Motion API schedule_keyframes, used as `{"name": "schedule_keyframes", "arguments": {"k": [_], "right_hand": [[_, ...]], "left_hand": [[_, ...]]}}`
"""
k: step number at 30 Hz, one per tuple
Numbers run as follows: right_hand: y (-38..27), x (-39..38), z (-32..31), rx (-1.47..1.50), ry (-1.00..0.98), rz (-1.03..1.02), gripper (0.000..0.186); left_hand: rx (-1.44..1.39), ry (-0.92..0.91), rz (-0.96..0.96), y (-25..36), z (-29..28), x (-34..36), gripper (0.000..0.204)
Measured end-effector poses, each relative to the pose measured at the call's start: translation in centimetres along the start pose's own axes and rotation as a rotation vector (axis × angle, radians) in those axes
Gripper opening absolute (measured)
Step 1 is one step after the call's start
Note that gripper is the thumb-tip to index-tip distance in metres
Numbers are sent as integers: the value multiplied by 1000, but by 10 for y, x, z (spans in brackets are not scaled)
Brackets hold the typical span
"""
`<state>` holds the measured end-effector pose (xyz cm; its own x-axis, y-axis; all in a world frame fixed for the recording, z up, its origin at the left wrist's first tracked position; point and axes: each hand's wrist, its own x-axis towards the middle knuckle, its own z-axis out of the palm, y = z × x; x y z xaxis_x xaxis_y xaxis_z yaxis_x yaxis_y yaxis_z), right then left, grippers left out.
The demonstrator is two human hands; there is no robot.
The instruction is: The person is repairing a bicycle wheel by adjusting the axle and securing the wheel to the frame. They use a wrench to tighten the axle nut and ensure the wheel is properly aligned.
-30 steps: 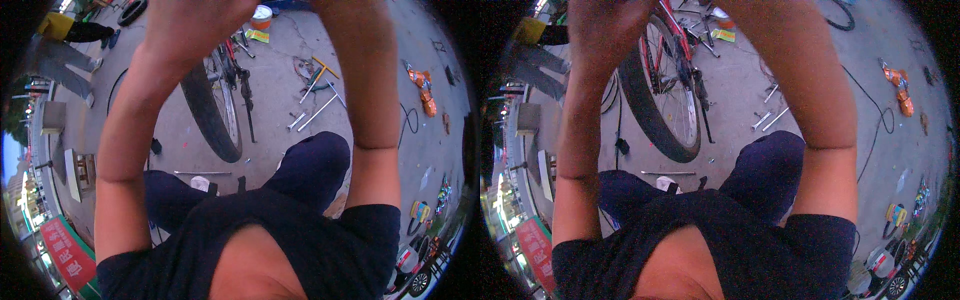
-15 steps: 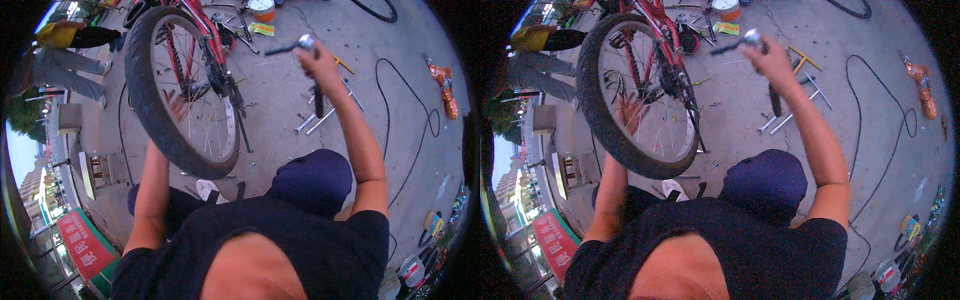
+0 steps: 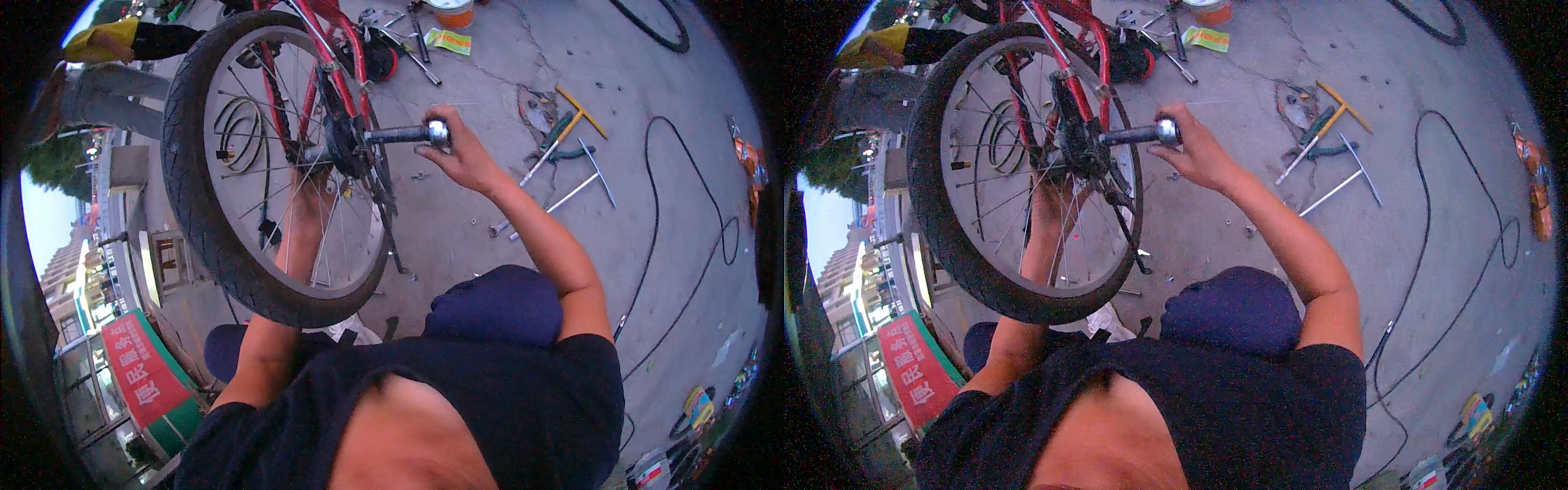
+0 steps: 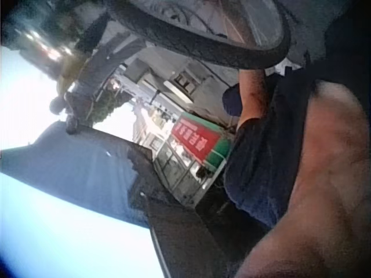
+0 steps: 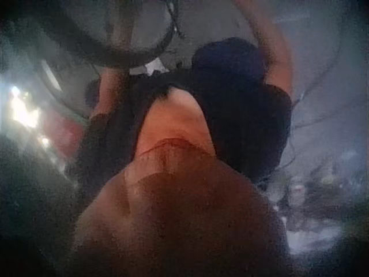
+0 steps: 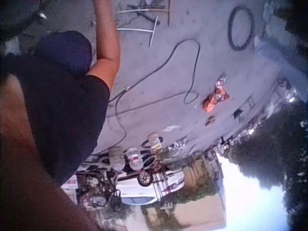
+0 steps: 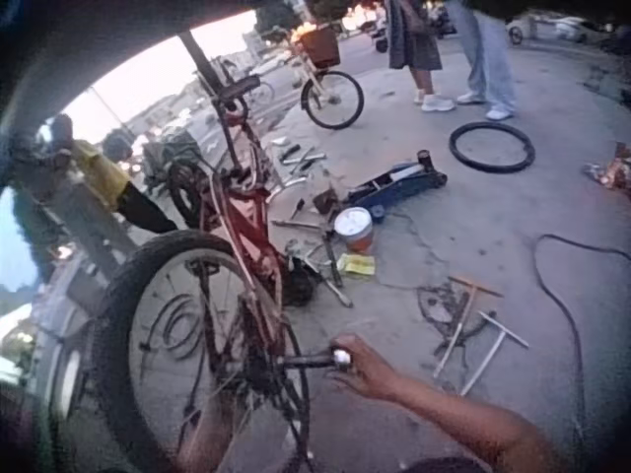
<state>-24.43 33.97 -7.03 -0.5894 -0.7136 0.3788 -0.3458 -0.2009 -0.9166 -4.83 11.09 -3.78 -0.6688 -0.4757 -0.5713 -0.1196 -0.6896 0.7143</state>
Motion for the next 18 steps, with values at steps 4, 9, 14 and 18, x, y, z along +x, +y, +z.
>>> {"name": "schedule_keyframes", "arguments": {"k": [4, 9, 14, 18], "right_hand": [[20, 20, -10, -272, -57, -401, 52], [14, 44, -31, -595, -119, -630, 48], [-25, 25, -28, -251, -323, 253, 42], [-68, 40, -14, 217, -292, 914, 49]], "left_hand": [[8, -1, -11, 3, 3, 1, 45], [25, -20, -59, 3, 7, 2, 45], [63, -61, -153, 10, 11, -5, 45], [155, -77, -221, 31, 6, -23, 44]]}}
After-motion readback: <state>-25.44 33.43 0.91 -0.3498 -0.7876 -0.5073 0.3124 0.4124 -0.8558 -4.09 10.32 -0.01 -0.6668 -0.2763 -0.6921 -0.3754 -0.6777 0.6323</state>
